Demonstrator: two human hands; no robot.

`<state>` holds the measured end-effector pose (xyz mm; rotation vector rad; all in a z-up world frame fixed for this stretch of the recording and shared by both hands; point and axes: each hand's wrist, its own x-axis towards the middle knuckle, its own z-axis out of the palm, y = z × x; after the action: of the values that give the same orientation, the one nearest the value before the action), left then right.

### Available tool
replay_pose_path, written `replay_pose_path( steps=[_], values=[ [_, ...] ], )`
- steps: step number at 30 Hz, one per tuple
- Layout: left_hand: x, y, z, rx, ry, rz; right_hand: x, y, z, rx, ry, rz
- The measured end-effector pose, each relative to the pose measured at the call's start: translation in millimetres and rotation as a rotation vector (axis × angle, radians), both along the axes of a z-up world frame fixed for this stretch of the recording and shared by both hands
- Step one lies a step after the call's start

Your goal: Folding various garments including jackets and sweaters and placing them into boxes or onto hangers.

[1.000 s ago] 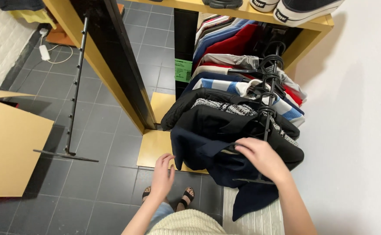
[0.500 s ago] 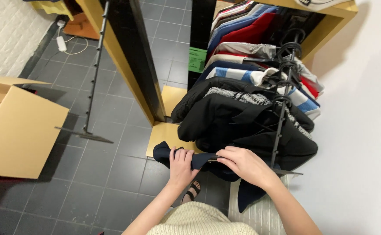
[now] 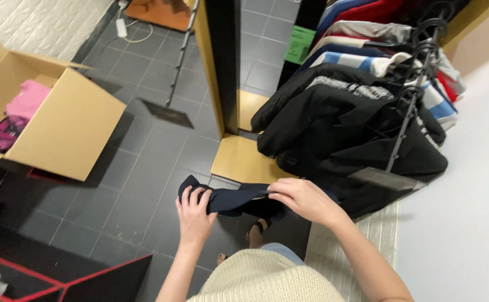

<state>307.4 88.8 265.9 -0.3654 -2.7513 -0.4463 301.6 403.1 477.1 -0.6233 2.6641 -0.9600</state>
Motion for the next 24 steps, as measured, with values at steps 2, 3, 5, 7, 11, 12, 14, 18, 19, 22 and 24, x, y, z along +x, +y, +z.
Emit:
replay_pose_path(
  steps=[2, 3, 5, 7, 11, 12, 14, 18, 19, 22, 24],
  values=[
    [13.4, -28.1, -2.7, 0.018, 0.008, 0.025, 7.4, -14.5, -4.7, -0.006, 0.013, 0.012],
    [22.2, -41.5, -4.9, 0.037, 0.012, 0.033, 12.1, -21.1, -8.0, -0.010, 0.022, 0.008],
    [40.0, -57.8, 23.4, 0.097, 0.022, 0.100, 22.8, -31.9, -6.5, -0.013, -0.016, -0.009],
    [48.8, -73.6, 39.1, 0.158, 0.042, 0.162, 30.0, -42.0, -5.3, -0.016, -0.045, -0.031],
    [64.6, -102.1, 36.3, 0.231, -0.023, 0.206, 43.2, -56.9, -15.3, -0.037, -0.048, -0.048],
    [66.8, -108.6, 34.3, 0.256, -0.048, 0.199, 44.4, -59.7, -19.4, -0.064, -0.048, -0.066],
    [73.3, -116.6, 44.2, 0.299, -0.085, 0.209, 46.9, -63.2, -28.9, -0.117, -0.069, -0.084],
    [84.7, -123.8, 52.8, 0.467, -0.150, 0.259, 58.8, -75.0, -29.1, -0.235, -0.090, -0.152],
    [88.5, -124.2, 58.9, 0.466, -0.155, 0.261, 63.1, -78.0, -35.0, -0.235, -0.095, -0.153],
    [91.0, -120.2, 73.9, 0.525, -0.157, 0.253, 68.7, -82.4, -46.6, -0.266, -0.075, -0.191],
    [93.3, -117.0, 79.5, 0.555, -0.189, 0.220, 71.5, -86.0, -47.3, -0.280, -0.054, -0.245]
  ],
)
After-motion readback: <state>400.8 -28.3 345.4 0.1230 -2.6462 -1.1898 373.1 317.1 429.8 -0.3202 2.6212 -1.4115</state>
